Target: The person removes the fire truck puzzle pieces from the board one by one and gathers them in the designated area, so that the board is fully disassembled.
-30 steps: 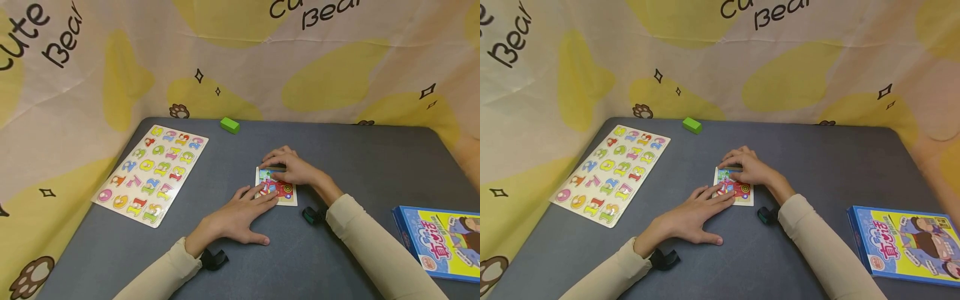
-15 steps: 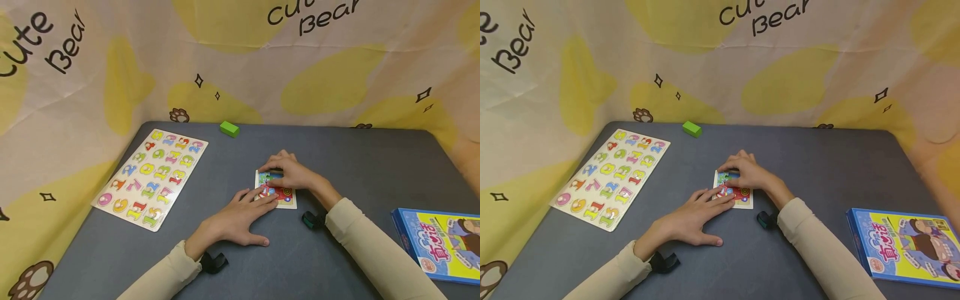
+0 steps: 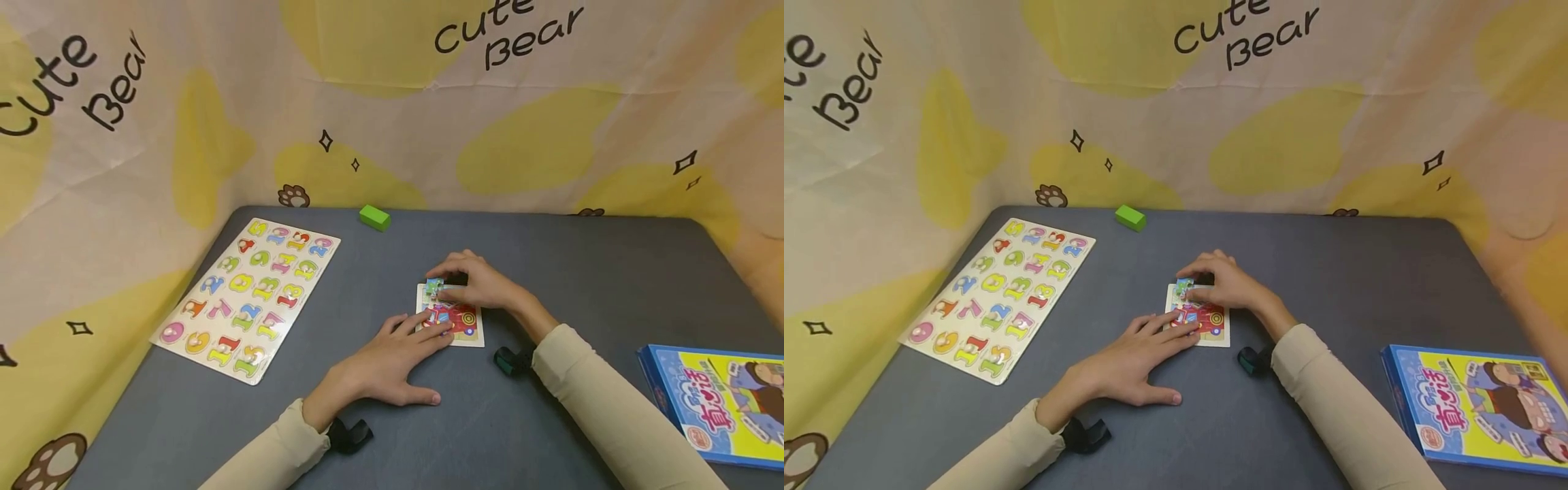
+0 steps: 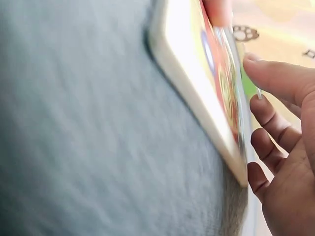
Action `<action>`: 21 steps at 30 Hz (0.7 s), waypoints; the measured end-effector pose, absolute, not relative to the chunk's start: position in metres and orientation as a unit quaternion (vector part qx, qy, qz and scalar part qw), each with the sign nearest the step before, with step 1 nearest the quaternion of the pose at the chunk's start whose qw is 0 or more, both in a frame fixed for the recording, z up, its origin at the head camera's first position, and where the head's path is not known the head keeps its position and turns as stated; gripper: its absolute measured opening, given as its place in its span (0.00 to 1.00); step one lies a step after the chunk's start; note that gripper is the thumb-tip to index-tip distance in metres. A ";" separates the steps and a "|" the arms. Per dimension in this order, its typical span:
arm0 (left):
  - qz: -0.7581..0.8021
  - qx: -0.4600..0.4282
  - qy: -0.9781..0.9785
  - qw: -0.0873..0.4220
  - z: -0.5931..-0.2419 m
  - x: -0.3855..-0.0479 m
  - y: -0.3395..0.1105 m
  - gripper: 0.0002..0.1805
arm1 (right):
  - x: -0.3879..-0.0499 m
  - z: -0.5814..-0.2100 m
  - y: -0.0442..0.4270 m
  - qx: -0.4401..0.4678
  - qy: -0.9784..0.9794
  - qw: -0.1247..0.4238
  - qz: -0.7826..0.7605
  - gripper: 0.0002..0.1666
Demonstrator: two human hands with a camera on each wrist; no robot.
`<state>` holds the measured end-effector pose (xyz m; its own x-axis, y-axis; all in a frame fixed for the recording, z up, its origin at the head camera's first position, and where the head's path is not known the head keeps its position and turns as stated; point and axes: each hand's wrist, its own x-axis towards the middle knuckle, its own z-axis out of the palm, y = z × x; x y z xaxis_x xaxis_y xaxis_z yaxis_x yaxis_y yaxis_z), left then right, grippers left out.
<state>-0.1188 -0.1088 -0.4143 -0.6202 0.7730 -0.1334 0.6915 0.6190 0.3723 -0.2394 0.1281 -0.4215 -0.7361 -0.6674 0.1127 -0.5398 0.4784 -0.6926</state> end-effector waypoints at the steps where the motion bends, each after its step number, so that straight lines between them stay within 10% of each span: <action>1: 0.145 0.412 0.888 0.143 -0.415 -0.119 -0.109 0.48 | -0.242 -0.422 0.130 -0.343 0.857 0.087 -0.375 0.23; 21: 0.139 0.411 0.891 0.137 -0.413 -0.118 -0.108 0.48 | -0.304 -0.420 0.139 -0.241 0.893 0.086 -0.371 0.21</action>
<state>-0.1178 -0.1083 -0.4131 -0.6252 0.7697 -0.1291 0.6939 0.6239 0.3595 -0.3035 0.1389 -0.4199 -0.8687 -0.4946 0.0260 -0.3672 0.6080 -0.7039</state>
